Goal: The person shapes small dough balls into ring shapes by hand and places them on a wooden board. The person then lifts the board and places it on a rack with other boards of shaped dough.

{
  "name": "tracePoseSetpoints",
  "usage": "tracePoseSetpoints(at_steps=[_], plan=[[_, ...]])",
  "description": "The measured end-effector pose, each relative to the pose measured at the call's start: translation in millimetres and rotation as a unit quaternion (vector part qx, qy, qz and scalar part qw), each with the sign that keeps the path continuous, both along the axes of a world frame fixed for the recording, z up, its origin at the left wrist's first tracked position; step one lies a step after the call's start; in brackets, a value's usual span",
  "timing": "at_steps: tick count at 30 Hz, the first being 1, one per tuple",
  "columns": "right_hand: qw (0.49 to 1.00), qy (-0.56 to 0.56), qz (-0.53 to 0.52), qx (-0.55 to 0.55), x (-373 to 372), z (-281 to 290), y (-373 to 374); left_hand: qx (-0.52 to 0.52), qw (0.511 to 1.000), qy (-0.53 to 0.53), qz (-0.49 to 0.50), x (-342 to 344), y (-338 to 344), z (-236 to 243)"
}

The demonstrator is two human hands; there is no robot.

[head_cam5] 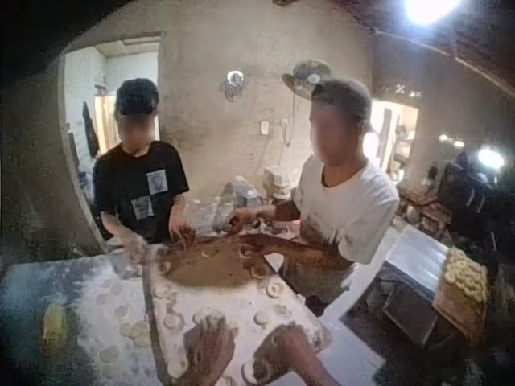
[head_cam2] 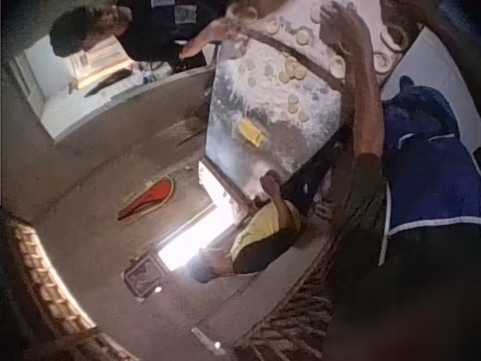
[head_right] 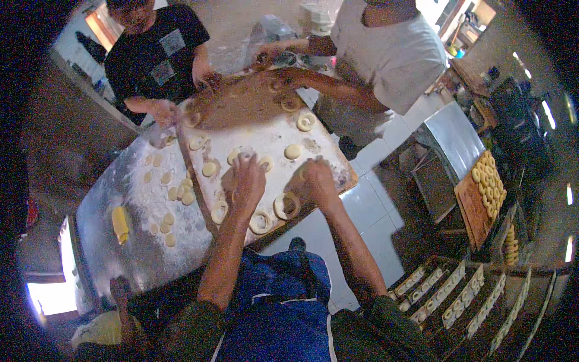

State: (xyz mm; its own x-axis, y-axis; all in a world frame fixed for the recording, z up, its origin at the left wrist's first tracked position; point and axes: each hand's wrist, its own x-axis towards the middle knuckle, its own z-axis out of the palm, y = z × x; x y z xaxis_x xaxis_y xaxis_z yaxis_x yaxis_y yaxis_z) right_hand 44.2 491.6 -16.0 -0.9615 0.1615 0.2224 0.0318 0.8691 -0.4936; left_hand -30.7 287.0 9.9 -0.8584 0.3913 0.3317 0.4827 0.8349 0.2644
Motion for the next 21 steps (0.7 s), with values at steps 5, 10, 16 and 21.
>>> tracePoseSetpoints(at_steps=[5,10,16,21], plan=[[0.992,-0.109,-0.06,-0.032,10,35,-5,0.127,0.95,-0.273,-0.079,-11,-13,15],[0.953,-0.087,0.095,-0.272,6,58,-113,0.373,0.909,-0.185,0.031,43,-128,8],[0.945,-0.027,0.294,-0.138,-96,3,-338,0.073,0.956,-0.092,0.27,76,-290,-33],[0.936,0.186,0.299,-0.005,-154,-39,-439,0.169,0.947,-0.031,0.27,95,-318,-38]])
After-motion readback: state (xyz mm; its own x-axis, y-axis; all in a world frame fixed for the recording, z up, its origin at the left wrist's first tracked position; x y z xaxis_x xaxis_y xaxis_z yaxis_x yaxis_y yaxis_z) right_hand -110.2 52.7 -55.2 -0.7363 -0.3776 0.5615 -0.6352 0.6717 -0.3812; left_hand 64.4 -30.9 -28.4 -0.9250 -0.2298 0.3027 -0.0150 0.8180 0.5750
